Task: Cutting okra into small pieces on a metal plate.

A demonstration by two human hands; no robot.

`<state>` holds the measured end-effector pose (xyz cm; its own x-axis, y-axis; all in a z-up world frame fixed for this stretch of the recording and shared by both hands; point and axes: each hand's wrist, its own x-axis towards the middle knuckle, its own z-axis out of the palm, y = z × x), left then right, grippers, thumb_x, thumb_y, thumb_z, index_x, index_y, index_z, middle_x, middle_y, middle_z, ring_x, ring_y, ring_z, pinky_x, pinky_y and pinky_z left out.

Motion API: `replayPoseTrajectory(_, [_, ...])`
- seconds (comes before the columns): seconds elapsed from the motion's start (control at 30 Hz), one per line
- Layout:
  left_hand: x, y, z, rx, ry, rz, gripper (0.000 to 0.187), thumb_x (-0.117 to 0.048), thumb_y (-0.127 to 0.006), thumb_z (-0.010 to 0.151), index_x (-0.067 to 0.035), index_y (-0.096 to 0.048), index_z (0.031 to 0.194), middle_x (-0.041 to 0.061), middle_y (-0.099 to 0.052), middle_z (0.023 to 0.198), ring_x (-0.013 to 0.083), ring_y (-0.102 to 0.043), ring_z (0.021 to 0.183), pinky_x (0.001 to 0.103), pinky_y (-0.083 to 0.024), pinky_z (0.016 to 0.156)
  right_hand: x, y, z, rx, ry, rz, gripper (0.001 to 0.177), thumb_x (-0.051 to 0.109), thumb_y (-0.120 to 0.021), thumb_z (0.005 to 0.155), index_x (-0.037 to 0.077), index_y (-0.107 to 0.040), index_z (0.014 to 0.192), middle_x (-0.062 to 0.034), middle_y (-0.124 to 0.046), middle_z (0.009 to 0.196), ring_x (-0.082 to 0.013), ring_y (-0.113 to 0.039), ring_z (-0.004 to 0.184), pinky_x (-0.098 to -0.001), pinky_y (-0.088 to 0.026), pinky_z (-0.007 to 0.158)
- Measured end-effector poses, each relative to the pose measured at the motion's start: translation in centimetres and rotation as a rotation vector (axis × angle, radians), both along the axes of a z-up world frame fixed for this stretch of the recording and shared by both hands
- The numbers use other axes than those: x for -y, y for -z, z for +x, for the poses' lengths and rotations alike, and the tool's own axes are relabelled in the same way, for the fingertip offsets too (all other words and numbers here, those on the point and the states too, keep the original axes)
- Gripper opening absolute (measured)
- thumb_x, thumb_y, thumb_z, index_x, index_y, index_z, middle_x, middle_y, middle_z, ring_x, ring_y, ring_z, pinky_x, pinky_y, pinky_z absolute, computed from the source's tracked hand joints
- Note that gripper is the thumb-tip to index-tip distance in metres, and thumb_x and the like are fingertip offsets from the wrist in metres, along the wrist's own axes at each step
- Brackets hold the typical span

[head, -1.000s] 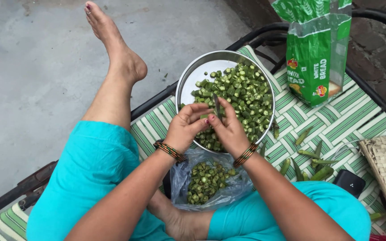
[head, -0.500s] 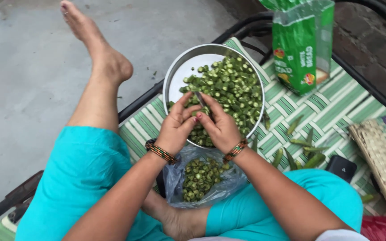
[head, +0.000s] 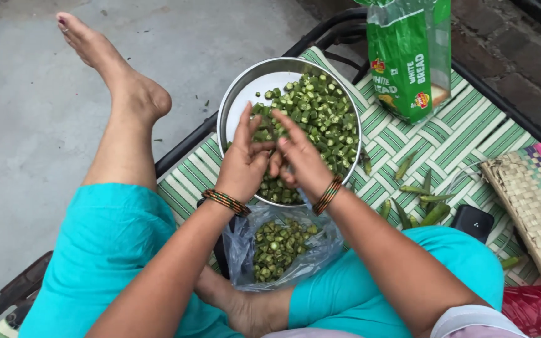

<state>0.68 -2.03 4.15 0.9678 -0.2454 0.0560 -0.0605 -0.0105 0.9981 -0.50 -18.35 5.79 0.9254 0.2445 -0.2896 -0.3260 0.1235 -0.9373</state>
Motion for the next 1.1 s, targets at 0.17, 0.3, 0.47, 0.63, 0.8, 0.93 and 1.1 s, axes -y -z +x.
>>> replayPoseTrajectory(0.17, [-0.5,2.2,0.4,0.018,0.057,-0.065,0.070,0.010,-0.055,0.091,-0.013,-0.041,0.155,0.011,-0.048,0.149,0.0151,-0.066,0.107,0.027,-0.056,0.088,2.2,-0.7,0.7,-0.116,0.026,0.058,0.056,0.038,-0.037,0.106,0.032,-0.025,0.161,-0.0033,-0.061,0.065,-0.0047,-0.040,0.042,-0.0206,-0.030,0.038])
replayPoseTrajectory(0.3, [-1.4,3.0,0.3,-0.123,0.000,-0.063,0.049,0.003,-0.058,0.098,-0.009,-0.059,0.145,0.014,-0.069,0.127,0.0154,-0.065,0.098,0.029,-0.052,0.085,3.5,-1.3,0.7,-0.094,0.076,0.008,0.056,0.049,-0.033,0.108,0.020,-0.038,0.156,-0.0036,-0.063,0.070,-0.0046,-0.042,0.045,-0.0201,-0.033,0.040])
replayPoseTrajectory(0.47, [-3.4,4.0,0.0,0.031,-0.012,-0.179,0.039,0.004,-0.055,0.099,-0.002,-0.058,0.137,0.011,-0.068,0.131,0.0158,-0.068,0.116,0.030,-0.057,0.097,10.2,-4.8,0.9,0.194,0.118,-0.340,0.040,0.036,-0.053,0.105,0.012,-0.059,0.137,0.0010,-0.068,0.089,-0.0043,-0.051,0.059,-0.0225,-0.041,0.051])
replayPoseTrajectory(0.63, [-3.8,1.4,-0.9,0.051,-0.007,-0.218,0.032,0.004,-0.053,0.102,0.000,-0.058,0.134,0.012,-0.070,0.126,0.0160,-0.069,0.115,0.031,-0.058,0.096,23.0,-2.5,-0.3,0.308,0.052,-0.927,0.041,0.037,-0.075,0.095,0.010,-0.068,0.125,-0.0035,-0.067,0.093,-0.0112,-0.058,0.078,-0.0312,-0.049,0.065])
replayPoseTrajectory(0.8, [-4.3,0.1,-2.5,0.021,-0.015,-0.190,0.030,0.005,-0.053,0.102,0.001,-0.060,0.131,0.012,-0.071,0.122,0.0153,-0.069,0.111,0.029,-0.058,0.095,30.8,2.0,-5.3,0.201,-0.390,-1.504,0.056,0.041,-0.083,0.076,0.017,-0.065,0.123,-0.0128,-0.070,0.102,-0.0326,-0.070,0.097,-0.0449,-0.055,0.085])
replayPoseTrajectory(0.93, [-5.0,-0.5,-3.6,-0.004,-0.025,-0.136,0.029,0.004,-0.054,0.102,0.001,-0.060,0.130,0.012,-0.072,0.121,0.0151,-0.069,0.107,0.028,-0.057,0.093,31.6,2.8,-7.9,0.177,-0.521,-1.612,0.071,0.043,-0.086,0.071,0.023,-0.059,0.134,-0.0148,-0.064,0.114,-0.0355,-0.066,0.106,-0.0458,-0.053,0.090])
replayPoseTrajectory(1.1, [-5.3,-1.1,-4.3,-0.053,-0.051,-0.137,0.028,0.004,-0.055,0.101,0.000,-0.060,0.129,0.011,-0.072,0.119,0.0153,-0.070,0.104,0.028,-0.058,0.093,31.1,4.2,-8.2,0.093,-0.370,-1.649,0.067,0.049,-0.086,0.074,0.024,-0.059,0.130,-0.0161,-0.065,0.111,-0.0366,-0.066,0.107,-0.0465,-0.053,0.090])
